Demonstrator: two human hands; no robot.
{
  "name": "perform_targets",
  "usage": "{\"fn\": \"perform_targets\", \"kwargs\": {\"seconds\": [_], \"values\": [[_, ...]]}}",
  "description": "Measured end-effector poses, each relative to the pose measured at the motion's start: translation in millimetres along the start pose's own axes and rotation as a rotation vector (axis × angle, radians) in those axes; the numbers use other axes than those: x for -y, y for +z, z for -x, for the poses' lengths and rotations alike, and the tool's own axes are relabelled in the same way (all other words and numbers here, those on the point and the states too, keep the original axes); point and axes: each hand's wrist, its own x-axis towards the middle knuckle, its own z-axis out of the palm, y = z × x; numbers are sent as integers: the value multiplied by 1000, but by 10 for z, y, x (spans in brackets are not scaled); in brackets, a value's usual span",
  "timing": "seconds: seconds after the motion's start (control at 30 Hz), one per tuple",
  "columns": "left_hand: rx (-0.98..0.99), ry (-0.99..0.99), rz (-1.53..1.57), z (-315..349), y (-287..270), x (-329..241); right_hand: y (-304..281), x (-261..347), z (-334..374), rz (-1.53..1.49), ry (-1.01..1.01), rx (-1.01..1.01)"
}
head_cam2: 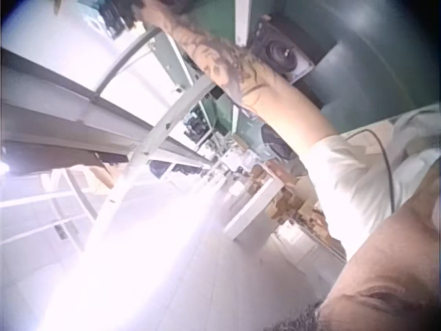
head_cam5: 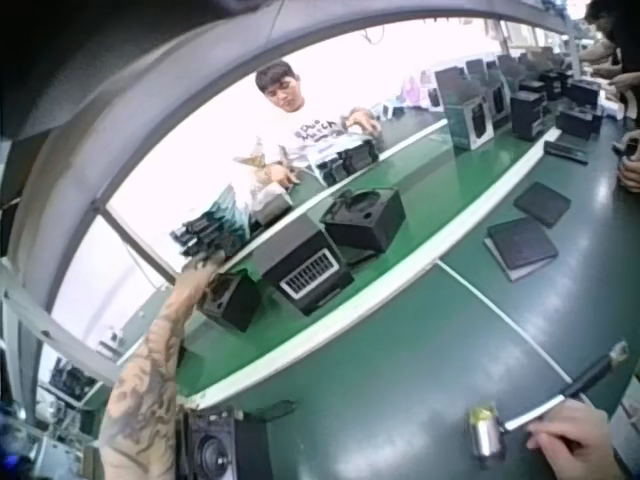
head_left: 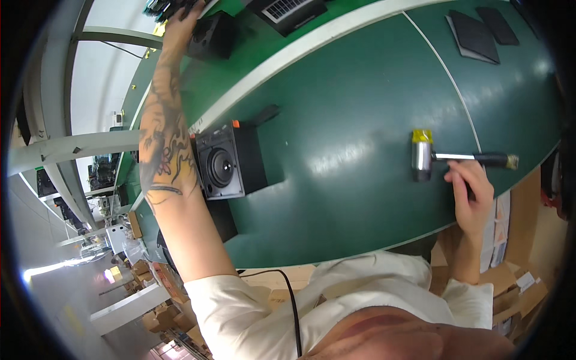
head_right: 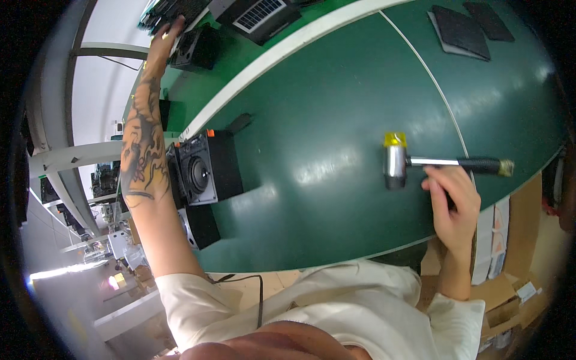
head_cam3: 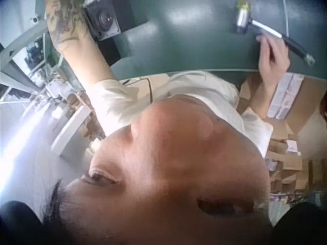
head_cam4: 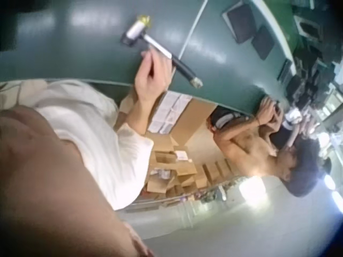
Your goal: The person assembles small black speaker units on a green workbench. They place a mesh grille onto the speaker housing and use a yellow rubber mallet to tap the grille into place. The person repeats this process for multiple speaker units, occasionally inspecting the fit of the grille.
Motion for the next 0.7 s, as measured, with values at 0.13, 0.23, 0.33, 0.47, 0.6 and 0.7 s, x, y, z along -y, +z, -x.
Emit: {"fn": "perform_targets", "kwargs": {"seconds": [0.13,0.23,0.33,0.47,0.6,0.7], "values": [[129,-76,-96,442,60,97,13,32,-27,-20,-1,60],[299,-118,-265,414,100,78,25,50,-27,-13,34,75],[469,4,-317,-46,248,33,-34,65,-30,-3,35,67],[298,71,-293,170,322,248,-60,91,-130,-39,12,99],[169,87,-372,307,114,248,-18,-6,-57,-153,3,38],[231,-92,101,647,-57,-100,-19,-35,-37,-177,-1,54]]}}
